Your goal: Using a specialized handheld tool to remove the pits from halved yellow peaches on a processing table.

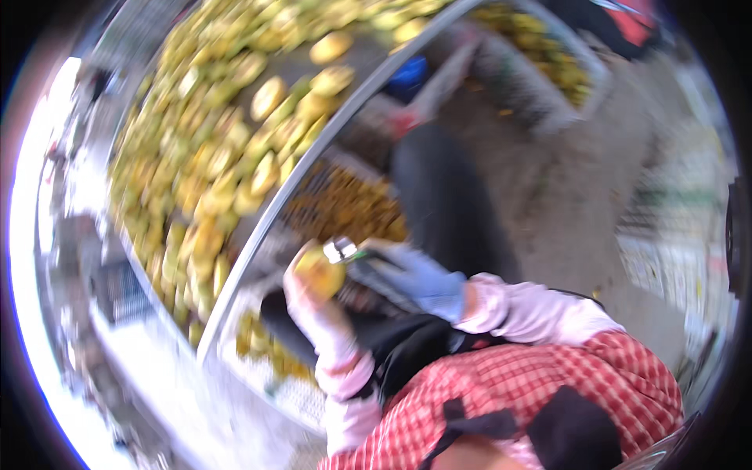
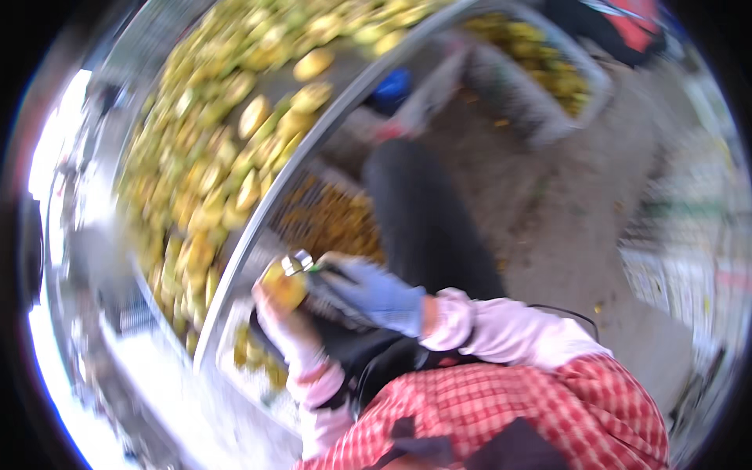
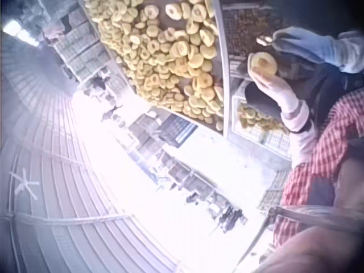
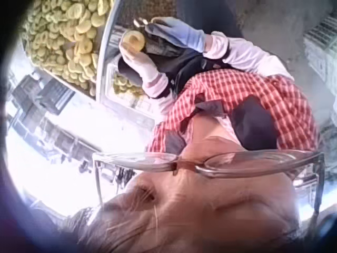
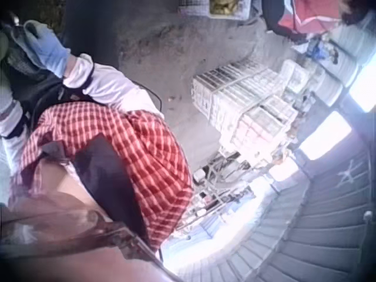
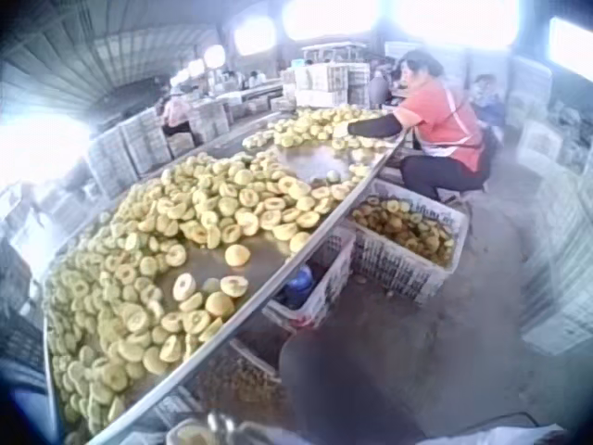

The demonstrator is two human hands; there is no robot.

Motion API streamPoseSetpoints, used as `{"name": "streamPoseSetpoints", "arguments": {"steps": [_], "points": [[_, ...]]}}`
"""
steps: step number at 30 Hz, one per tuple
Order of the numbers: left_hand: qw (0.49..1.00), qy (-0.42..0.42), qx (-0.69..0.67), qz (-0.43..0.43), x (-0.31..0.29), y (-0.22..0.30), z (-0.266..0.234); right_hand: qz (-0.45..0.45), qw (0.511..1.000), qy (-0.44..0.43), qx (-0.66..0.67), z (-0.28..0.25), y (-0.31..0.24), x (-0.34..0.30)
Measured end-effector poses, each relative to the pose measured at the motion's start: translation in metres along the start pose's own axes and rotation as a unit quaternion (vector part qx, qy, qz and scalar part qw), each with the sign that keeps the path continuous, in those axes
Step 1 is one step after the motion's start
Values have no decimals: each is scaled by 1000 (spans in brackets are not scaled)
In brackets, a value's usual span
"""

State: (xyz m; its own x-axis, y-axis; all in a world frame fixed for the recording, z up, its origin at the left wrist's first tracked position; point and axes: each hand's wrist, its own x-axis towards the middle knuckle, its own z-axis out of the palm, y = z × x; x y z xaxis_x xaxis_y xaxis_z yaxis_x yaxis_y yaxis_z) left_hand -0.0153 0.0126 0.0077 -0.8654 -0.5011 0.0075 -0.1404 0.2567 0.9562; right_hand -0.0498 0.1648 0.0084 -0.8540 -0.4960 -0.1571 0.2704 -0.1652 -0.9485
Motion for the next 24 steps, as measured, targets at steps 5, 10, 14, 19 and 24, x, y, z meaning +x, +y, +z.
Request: {"name": "streamPoseSetpoints", "arguments": {"steps": [5,10,14,19,24], "points": [[983,5,-177,-57,-7,18,9,-115,972,-22,-203,13,2,-4],[969,51,-237,-50,-14,3,6,-154,956,-30,-246,24,20,-6],[984,82,-160,1,-15,-3,10,-193,942,-24,-273,27,24,-10],[989,42,-139,21,-15,3,3,-298,908,-61,-287,21,45,-13],[975,35,-217,-16,-22,13,3,-379,848,-41,-370,31,32,-18]]}}
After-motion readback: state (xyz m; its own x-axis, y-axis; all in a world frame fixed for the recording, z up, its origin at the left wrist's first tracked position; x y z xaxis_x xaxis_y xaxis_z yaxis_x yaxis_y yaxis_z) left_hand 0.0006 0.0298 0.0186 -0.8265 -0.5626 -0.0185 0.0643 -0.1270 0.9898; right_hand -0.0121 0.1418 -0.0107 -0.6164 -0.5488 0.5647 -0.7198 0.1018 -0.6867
